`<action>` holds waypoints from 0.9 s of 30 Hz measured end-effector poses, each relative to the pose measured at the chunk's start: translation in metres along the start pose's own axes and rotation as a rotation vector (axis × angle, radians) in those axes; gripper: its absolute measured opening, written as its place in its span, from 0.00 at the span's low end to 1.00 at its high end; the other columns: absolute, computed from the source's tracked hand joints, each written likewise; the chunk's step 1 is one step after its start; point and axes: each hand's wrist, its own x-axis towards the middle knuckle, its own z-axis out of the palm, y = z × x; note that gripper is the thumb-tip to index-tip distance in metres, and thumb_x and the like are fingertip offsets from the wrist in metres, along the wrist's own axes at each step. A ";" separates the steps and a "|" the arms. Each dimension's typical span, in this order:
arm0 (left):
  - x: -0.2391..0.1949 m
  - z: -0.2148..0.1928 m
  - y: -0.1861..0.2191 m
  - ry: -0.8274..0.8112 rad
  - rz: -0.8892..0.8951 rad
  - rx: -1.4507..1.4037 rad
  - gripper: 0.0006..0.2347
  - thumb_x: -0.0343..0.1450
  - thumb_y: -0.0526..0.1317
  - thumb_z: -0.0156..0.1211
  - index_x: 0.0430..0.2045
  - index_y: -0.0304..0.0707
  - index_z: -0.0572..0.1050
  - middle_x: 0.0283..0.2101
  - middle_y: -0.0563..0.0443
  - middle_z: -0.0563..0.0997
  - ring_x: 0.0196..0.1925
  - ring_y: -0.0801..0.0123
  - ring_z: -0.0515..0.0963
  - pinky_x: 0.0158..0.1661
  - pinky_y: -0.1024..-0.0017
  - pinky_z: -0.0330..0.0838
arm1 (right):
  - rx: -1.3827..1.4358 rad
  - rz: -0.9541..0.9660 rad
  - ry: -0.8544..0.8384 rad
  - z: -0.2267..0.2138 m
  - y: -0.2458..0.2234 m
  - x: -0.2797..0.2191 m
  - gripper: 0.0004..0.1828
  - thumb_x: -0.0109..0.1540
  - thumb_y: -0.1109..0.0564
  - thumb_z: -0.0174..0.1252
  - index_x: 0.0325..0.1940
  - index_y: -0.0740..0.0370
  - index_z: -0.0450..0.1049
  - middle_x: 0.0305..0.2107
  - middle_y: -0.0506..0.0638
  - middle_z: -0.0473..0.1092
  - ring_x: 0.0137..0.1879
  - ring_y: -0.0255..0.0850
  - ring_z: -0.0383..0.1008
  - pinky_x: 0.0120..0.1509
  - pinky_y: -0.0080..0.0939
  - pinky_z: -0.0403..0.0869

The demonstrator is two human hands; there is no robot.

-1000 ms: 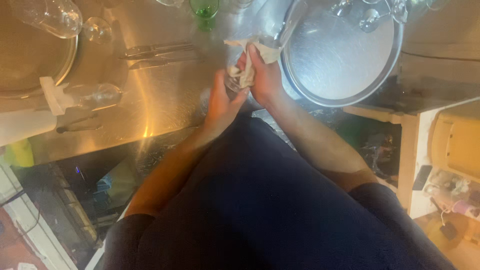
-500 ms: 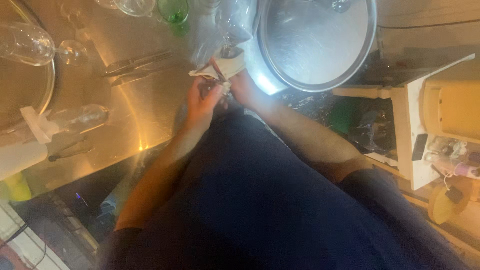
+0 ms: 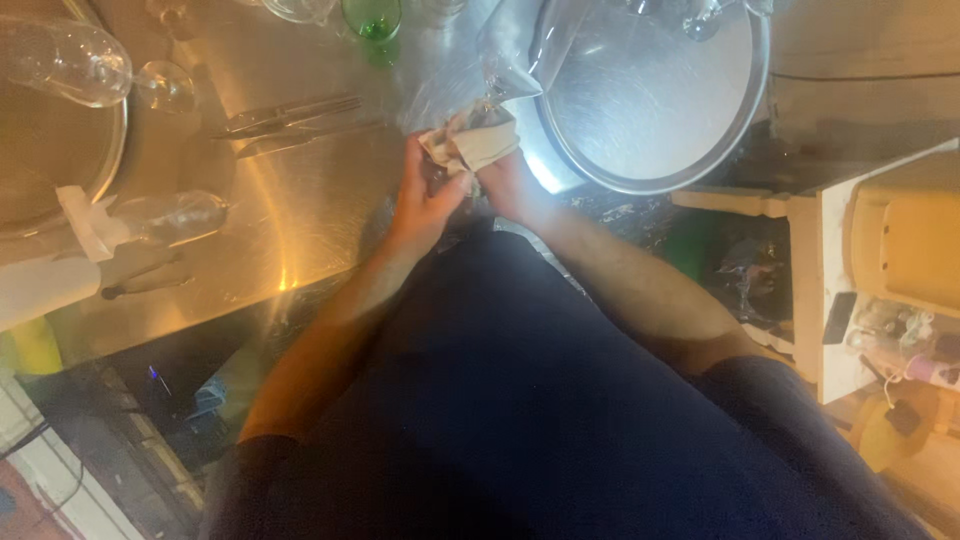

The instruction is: The person wipes several wine glasses with a cloth at a stainless steel counter. They handle each glass individually, wiping the bowl and stem before placing it down or moving to the next one.

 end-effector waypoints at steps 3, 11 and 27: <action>0.000 0.001 0.013 -0.100 -0.012 0.028 0.35 0.67 0.34 0.74 0.65 0.33 0.55 0.60 0.32 0.67 0.67 0.47 0.66 0.65 0.51 0.65 | -0.223 0.225 -0.024 -0.022 0.021 0.007 0.29 0.65 0.37 0.63 0.64 0.55 0.74 0.46 0.60 0.78 0.29 0.49 0.82 0.23 0.39 0.77; 0.040 0.020 0.035 0.035 -0.174 -0.075 0.12 0.70 0.40 0.65 0.14 0.42 0.77 0.19 0.61 0.76 0.25 0.82 0.74 0.34 0.80 0.69 | -0.303 -0.243 -0.594 -0.039 -0.071 -0.005 0.23 0.72 0.51 0.41 0.69 0.62 0.61 0.63 0.59 0.64 0.70 0.51 0.63 0.77 0.49 0.60; 0.056 0.038 0.115 0.091 0.347 -0.371 0.12 0.77 0.24 0.46 0.47 0.46 0.69 0.31 0.37 0.75 0.42 0.49 0.77 0.56 0.53 0.69 | 0.414 -0.006 -0.095 -0.124 -0.027 0.001 0.17 0.60 0.50 0.64 0.48 0.57 0.71 0.36 0.52 0.72 0.39 0.40 0.74 0.38 0.39 0.73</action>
